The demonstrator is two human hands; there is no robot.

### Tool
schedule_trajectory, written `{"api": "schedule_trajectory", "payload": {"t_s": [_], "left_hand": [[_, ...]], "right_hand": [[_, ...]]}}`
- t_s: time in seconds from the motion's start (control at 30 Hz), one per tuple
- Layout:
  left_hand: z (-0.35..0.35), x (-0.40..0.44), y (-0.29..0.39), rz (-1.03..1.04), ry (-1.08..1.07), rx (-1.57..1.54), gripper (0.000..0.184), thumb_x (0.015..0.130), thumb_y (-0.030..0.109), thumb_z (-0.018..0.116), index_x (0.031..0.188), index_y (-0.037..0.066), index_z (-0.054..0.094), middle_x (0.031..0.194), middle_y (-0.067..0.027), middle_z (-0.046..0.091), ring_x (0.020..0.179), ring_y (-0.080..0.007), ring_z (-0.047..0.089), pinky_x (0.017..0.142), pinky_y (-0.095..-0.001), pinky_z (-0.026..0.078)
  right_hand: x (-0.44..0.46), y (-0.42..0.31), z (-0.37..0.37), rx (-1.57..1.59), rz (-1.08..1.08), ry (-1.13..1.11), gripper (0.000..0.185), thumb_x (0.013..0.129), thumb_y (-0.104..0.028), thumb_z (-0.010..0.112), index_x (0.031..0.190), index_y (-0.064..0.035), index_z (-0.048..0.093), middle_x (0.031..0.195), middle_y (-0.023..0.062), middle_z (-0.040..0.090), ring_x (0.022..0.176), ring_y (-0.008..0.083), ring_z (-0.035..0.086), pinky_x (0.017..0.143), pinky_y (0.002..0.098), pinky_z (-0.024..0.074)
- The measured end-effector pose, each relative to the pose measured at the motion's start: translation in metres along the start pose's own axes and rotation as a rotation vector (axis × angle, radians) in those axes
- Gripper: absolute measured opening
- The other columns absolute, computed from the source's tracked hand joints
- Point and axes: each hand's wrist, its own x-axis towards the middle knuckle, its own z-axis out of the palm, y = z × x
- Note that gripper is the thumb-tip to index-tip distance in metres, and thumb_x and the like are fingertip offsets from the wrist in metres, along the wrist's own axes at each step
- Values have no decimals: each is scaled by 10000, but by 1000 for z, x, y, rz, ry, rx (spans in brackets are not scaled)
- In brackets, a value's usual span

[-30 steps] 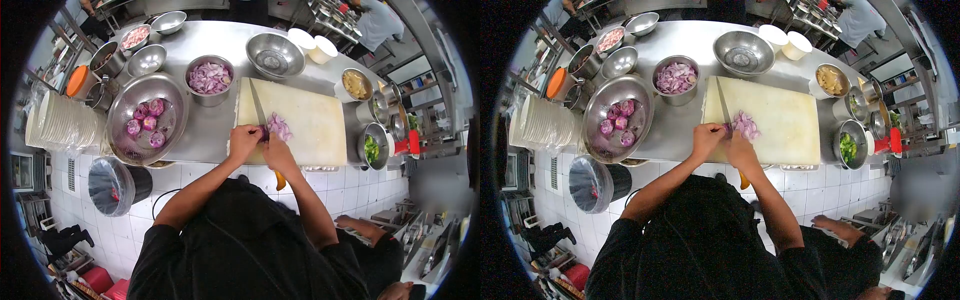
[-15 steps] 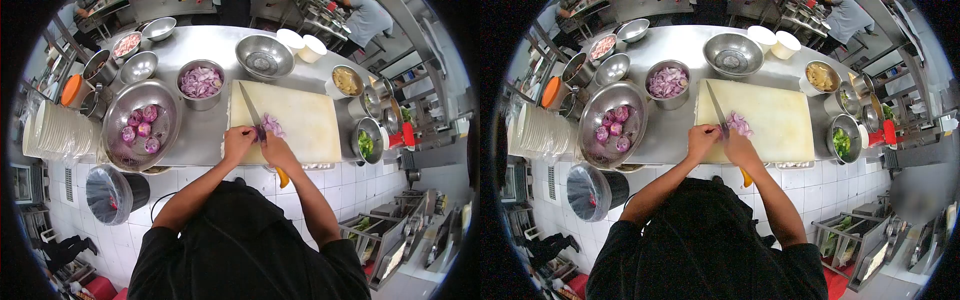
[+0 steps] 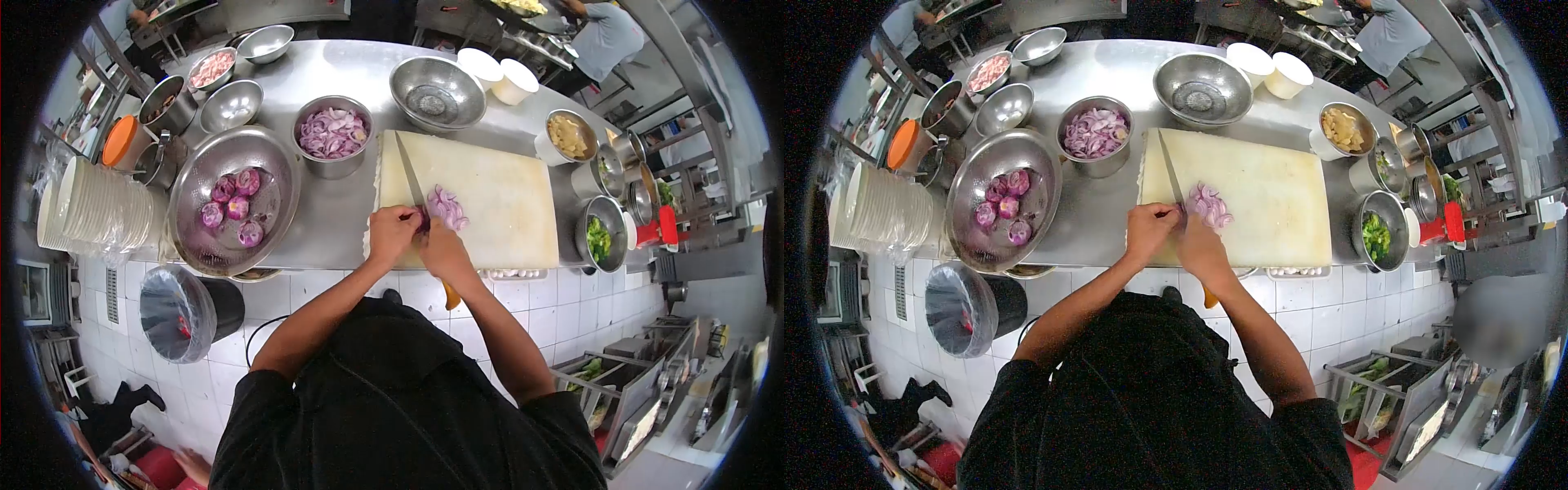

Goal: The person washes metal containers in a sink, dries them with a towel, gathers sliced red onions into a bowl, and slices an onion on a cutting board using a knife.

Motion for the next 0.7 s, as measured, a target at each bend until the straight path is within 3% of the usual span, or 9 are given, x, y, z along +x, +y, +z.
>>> {"api": "schedule_trajectory", "payload": {"t_s": [0.07,0.17,0.27,0.57,0.7], "left_hand": [[-2,-1,3,-6,11,0,181,827,123,674,898,-25,749,745,-115,734,637,-118,680,623,-272,543],[-1,0,-1,-49,-38,-39,174,824,126,671,874,-22,749,717,-109,725,627,-110,670,616,-267,536],[-2,-1,2,-84,-62,-107,189,813,175,656,811,4,737,645,-111,690,571,-192,670,624,-302,531],[-4,-2,7,-70,-41,-59,183,824,158,645,766,6,727,588,-99,657,524,-171,637,573,-310,508],[-1,-1,6,-71,-46,-80,170,814,138,640,778,-2,730,600,-92,670,527,-159,641,575,-296,515]], "right_hand": [[4,-7,-9,104,146,-116,280,915,-148,470,1073,84,476,750,302,635,558,419,634,636,495,532],[0,-45,-66,207,289,-290,273,908,-132,453,1062,92,476,746,296,636,541,389,639,597,478,535],[-6,-60,-91,227,327,-365,261,908,-120,431,1046,95,480,733,283,634,518,356,639,549,457,534],[-10,-60,-88,241,317,-357,242,898,-108,431,1016,96,485,742,278,633,486,329,631,500,439,528],[-10,-59,-76,270,347,-317,240,899,-119,448,1021,84,483,778,290,639,544,371,645,541,467,529]]}}
